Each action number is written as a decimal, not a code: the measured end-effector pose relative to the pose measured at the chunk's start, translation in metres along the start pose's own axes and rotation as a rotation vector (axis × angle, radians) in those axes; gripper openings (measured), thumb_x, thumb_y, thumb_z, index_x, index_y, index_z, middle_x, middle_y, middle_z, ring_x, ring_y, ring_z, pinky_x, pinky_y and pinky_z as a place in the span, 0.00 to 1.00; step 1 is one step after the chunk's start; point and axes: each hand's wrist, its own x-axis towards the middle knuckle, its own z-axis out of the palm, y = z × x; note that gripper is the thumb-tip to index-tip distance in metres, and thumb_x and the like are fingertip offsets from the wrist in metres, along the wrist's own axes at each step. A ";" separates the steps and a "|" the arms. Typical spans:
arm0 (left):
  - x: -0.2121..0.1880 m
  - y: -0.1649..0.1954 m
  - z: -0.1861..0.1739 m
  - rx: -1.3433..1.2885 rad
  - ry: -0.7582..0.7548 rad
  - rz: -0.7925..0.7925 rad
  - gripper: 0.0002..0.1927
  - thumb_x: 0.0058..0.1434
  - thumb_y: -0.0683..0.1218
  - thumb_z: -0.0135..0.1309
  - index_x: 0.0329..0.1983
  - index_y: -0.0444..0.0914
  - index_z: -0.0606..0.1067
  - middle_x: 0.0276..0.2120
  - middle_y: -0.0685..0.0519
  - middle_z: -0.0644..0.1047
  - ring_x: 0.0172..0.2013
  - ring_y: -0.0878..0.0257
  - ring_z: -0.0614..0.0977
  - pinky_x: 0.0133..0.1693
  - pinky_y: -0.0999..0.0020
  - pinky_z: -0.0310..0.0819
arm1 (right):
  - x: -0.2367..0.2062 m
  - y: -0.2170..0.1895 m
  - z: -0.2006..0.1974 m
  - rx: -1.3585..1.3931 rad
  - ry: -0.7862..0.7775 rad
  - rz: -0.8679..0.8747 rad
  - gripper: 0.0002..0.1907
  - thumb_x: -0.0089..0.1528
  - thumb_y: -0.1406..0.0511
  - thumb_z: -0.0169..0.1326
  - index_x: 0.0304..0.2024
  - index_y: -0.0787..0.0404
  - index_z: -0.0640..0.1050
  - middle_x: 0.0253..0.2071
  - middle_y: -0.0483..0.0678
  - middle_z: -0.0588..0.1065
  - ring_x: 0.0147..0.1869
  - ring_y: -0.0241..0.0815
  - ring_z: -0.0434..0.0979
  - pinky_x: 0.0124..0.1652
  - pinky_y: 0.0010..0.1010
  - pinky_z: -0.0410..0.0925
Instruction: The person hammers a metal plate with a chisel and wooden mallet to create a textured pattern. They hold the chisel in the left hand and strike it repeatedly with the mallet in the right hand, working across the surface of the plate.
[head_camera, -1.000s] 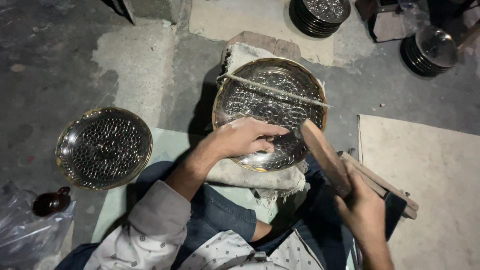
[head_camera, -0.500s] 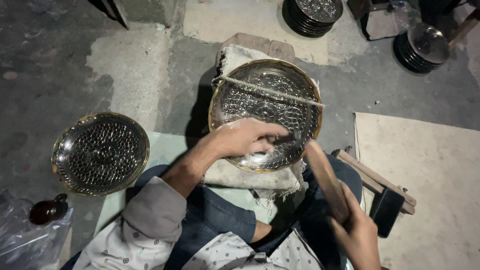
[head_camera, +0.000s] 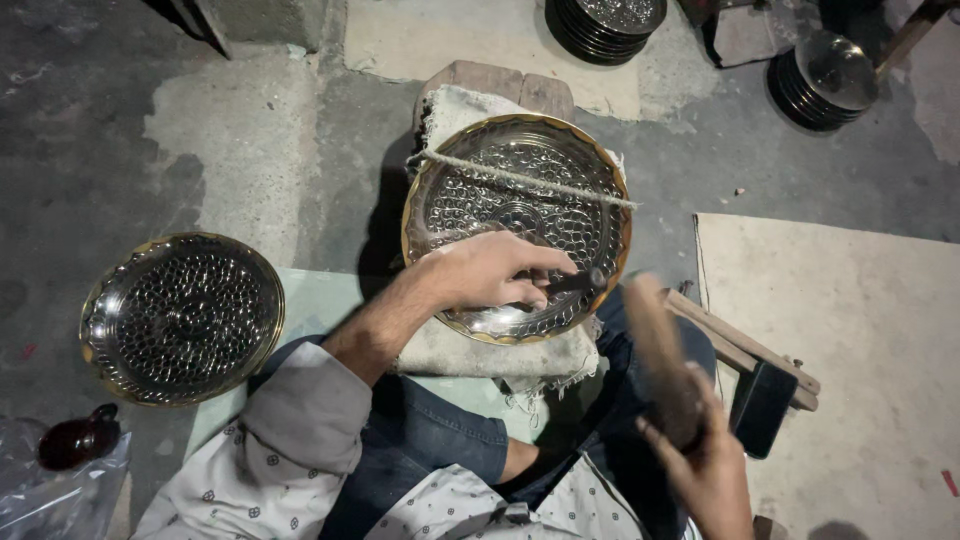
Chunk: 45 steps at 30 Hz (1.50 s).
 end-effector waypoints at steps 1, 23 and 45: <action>0.001 -0.001 0.000 0.004 -0.006 -0.009 0.28 0.57 0.48 0.63 0.62 0.49 0.73 0.39 0.48 0.84 0.42 0.53 0.86 0.46 0.58 0.77 | 0.002 -0.004 0.003 0.096 0.030 -0.041 0.45 0.53 0.73 0.63 0.71 0.66 0.58 0.59 0.61 0.74 0.59 0.51 0.76 0.56 0.38 0.71; 0.001 -0.006 0.002 0.014 -0.003 0.005 0.27 0.58 0.48 0.62 0.62 0.48 0.74 0.42 0.47 0.84 0.44 0.52 0.86 0.47 0.56 0.77 | 0.027 -0.008 0.009 -0.175 0.022 -0.054 0.47 0.54 0.71 0.65 0.73 0.54 0.61 0.60 0.61 0.75 0.58 0.52 0.79 0.54 0.37 0.73; -0.002 -0.005 -0.001 -0.008 -0.002 0.016 0.26 0.57 0.49 0.62 0.61 0.49 0.76 0.47 0.47 0.83 0.47 0.52 0.85 0.49 0.57 0.76 | 0.021 0.005 0.006 -0.019 0.073 -0.104 0.39 0.55 0.76 0.63 0.67 0.64 0.64 0.48 0.56 0.78 0.49 0.48 0.82 0.49 0.37 0.75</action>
